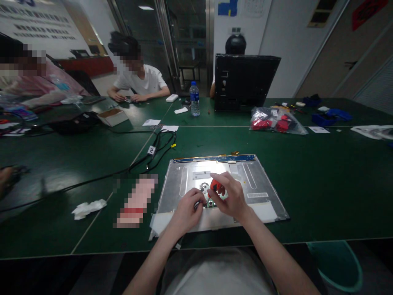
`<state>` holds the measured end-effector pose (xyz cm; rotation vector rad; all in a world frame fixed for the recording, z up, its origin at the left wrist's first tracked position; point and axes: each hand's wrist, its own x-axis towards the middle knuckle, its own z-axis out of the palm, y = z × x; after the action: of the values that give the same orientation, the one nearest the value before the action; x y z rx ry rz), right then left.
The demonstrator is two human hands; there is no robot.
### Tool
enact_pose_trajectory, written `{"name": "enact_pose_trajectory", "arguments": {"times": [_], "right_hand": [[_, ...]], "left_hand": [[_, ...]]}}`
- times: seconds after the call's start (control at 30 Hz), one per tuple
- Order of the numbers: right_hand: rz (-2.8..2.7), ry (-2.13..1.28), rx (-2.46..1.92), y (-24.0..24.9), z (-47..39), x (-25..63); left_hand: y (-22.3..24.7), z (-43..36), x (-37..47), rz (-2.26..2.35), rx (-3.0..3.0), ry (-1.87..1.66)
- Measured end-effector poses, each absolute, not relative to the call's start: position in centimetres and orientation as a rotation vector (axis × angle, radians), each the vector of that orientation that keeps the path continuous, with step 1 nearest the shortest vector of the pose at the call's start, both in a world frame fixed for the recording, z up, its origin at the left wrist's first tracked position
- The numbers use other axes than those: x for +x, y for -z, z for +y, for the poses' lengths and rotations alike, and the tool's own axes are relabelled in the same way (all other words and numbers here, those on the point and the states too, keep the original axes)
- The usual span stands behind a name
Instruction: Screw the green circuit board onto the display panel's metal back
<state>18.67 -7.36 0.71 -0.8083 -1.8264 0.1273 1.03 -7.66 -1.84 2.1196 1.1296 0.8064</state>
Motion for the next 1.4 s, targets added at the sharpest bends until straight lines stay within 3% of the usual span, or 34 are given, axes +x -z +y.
{"name": "enact_pose_trajectory", "arguments": {"times": [1.4], "right_hand": [[-1.811, -0.145, -0.813, -0.78, -7.40, 18.79]], "left_hand": [[1.74, -7.63, 1.18, 1.154, 2.133, -0.815]]}}
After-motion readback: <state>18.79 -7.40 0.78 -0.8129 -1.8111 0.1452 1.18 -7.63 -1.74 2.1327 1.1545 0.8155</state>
